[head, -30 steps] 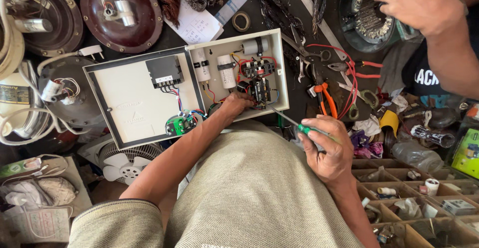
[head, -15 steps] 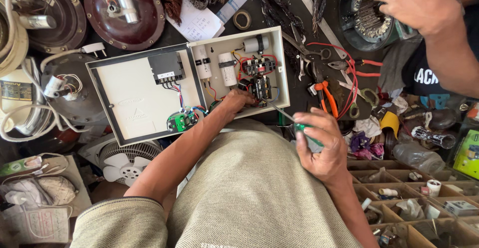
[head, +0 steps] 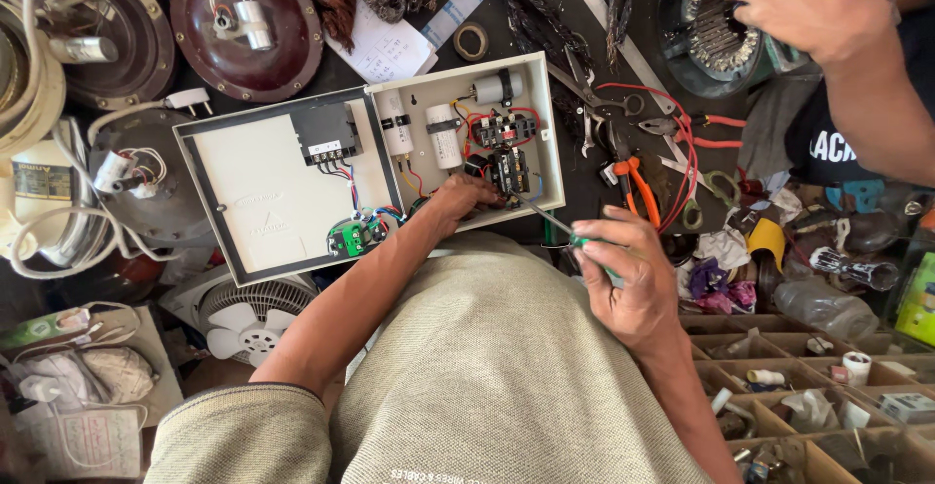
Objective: The person repairs an open electrical control box on a cluttered workbench. They use a screwdriver to tighten terminal screws and pliers to adjust wires inside the box, while another person works on a motor component nearby.
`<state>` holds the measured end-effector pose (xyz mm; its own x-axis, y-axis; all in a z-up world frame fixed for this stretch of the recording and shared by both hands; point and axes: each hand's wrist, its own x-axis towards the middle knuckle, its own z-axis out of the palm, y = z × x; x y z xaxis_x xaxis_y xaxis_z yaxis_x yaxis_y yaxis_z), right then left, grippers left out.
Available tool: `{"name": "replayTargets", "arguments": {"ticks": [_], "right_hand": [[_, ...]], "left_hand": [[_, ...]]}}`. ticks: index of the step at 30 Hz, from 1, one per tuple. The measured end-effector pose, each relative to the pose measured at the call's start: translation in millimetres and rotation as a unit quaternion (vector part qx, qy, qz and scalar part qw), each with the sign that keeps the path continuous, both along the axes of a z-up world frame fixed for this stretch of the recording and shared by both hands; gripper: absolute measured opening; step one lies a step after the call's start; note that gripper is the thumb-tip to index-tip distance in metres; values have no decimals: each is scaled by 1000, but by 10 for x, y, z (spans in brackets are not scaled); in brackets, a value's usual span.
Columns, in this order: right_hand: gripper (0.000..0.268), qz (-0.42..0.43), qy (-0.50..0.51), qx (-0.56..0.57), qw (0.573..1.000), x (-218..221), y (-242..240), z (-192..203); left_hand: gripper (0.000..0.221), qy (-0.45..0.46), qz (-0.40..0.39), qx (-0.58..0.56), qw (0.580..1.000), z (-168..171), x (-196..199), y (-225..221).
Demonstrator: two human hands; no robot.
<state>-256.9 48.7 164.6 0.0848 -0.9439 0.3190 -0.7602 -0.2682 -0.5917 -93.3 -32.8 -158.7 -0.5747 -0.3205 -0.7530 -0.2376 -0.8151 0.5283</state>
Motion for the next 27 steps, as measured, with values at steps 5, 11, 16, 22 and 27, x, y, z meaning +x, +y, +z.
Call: {"name": "replayTargets", "arguments": {"ticks": [5,11,16,22,27], "right_hand": [[49,-10,16,-15,1000,-19,2,43],[47,-17,13,-3,1000,-11,5,62],[47,-32,16,-19,999,-19,20,54],[45,-19,-30,-7,999,-6,34,47],[49,-28,25,-22,999,-14,15,57]], "left_hand": [[30,-19,-17,6,1000,14,-4,-14],[30,-14,-10,-2,1000,50,1,-20],[30,-20,-4,-1,1000,76,-8,-9],[29,-6,-2,-1,1000,1,-3,-4],[31,-6,0,-1,1000,-58,-35,14]]}}
